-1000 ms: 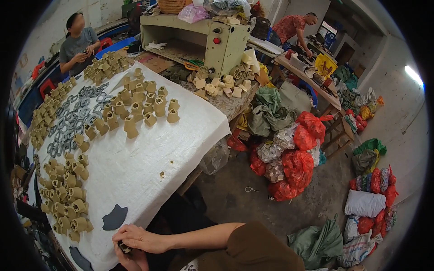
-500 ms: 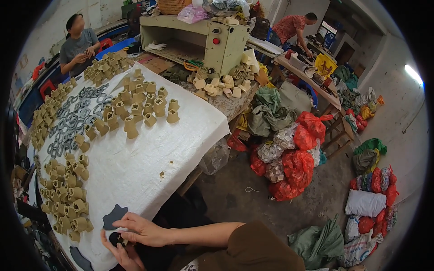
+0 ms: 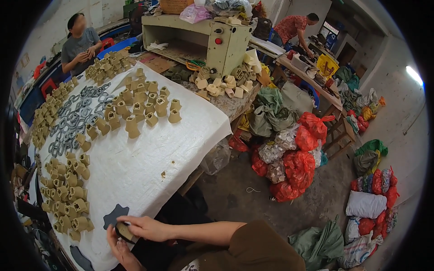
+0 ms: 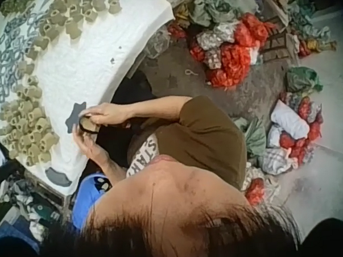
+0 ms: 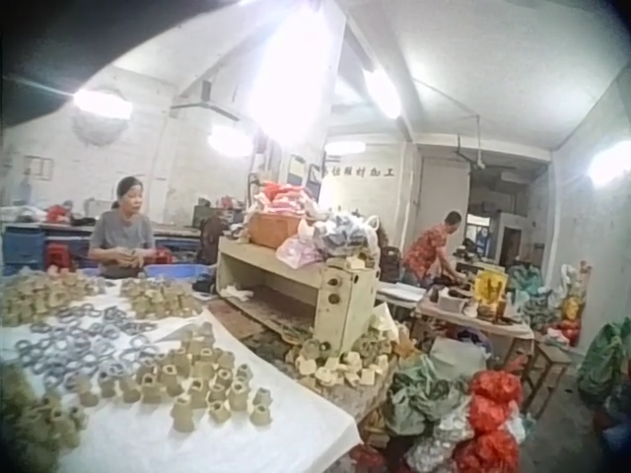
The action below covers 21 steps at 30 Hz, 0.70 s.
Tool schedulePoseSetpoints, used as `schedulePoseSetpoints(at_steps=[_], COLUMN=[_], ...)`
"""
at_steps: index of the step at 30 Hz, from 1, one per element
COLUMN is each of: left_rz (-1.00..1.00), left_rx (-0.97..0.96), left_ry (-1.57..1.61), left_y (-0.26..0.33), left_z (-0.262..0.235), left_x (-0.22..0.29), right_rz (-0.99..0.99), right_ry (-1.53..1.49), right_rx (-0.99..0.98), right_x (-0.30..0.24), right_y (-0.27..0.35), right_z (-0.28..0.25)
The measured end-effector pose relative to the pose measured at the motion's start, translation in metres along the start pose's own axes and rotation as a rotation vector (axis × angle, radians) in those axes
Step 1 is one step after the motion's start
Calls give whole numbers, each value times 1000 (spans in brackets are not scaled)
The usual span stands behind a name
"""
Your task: The recorder is assembling small shoe components by manually inserting a beige plastic piece into a grey rubber or leather base.
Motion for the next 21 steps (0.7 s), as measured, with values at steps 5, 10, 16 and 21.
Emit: schedulePoseSetpoints(at_steps=[5,10,16,21], left_rz=[-27,-47,-201,-179], left_rx=[-62,-71,-182,-404], left_ry=[122,135,-56,-17], left_y=[6,8,9,25], left_z=[12,11,2,15], left_x=[-24,-23,-26,-29], right_rz=[-339,-474,-321,-600], right_ry=[97,273,889,256], right_rx=[-62,8,-51,74], right_x=[-16,-27,-36,-52], right_y=[4,10,7,-5], right_z=[24,24,18,4])
Point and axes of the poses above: each hand's wrist, its own y-axis away from the middle knuckle, its own z-axis out of the palm, x = y × z, the point moved 9 cm from there along -y, towards the middle knuckle, and after that the axes turned 4 degrees about -y, right-handed, at the moved point
